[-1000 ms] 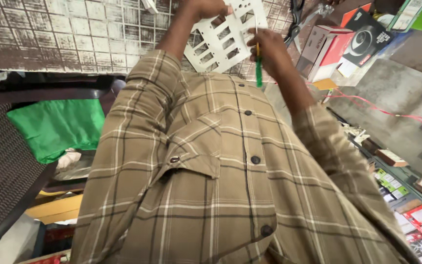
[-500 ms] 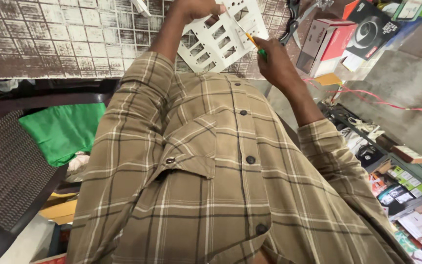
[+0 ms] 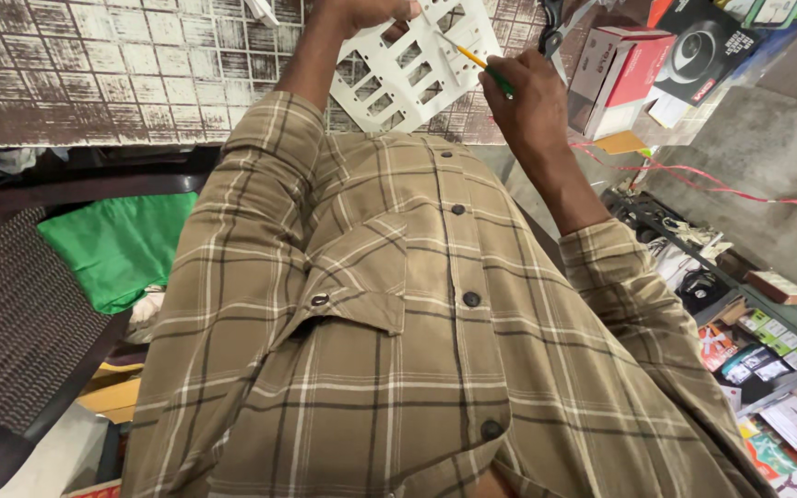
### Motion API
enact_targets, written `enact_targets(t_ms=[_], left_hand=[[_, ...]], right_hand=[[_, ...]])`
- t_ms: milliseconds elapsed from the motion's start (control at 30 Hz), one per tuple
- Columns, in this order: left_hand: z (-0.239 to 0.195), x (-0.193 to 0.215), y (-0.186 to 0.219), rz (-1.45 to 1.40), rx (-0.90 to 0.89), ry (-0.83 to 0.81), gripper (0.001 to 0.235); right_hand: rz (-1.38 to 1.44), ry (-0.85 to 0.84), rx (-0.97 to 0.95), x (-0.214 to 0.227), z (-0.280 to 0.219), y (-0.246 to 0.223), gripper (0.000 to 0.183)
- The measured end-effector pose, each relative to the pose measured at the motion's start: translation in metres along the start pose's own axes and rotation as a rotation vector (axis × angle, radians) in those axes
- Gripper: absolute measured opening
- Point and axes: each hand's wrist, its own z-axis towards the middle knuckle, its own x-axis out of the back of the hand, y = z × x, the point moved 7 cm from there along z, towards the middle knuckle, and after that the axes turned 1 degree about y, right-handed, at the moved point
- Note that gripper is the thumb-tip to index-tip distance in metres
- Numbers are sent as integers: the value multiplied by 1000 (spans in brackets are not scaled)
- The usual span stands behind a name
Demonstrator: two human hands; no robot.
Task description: The person uses a screwdriver to manipulate and assemble components on a white plastic electrical switchboard. They repeatedly insert and remove small white plastic pieces into the board's slots while working at a cluttered table.
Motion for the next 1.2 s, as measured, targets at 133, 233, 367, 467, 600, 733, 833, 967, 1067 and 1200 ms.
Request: enact_targets(t_ms=[133, 233, 367, 467, 600, 733, 833, 967, 1067, 1200], left_hand=[[-4, 0, 3, -107, 5, 3, 28], [-2, 1, 1, -123, -35, -5, 30], [7, 2, -11, -127, 0, -17, 33], [13, -1, -10, -68, -19, -50, 34], [13, -7, -10, -85, 51, -87, 34], [5, -1, -11, 91, 90, 30, 35], [10, -5, -9, 99, -15, 25, 35], [25, -18, -24, 76, 47, -107, 38], [27, -19, -27, 292, 33, -84, 38], [22, -16, -26, 228, 89, -22, 38]], right_hand=[[-22, 17, 20, -4, 0, 3, 16], [-27, -1, -1, -7, -1, 7, 15], [-19, 26, 47, -6, 1, 5, 15], [-7, -28, -29, -12, 3, 6, 19], [-241, -167, 42, -24, 5, -5, 22], [-468, -329, 190, -39, 5, -15, 36], [-611, -467, 255, -53, 10, -13, 49], [-669, -507, 418, -59, 14, -19, 45], [-596, -565, 369, -64, 14, -19, 48], [-509, -573, 228, -70, 22, -15, 30]])
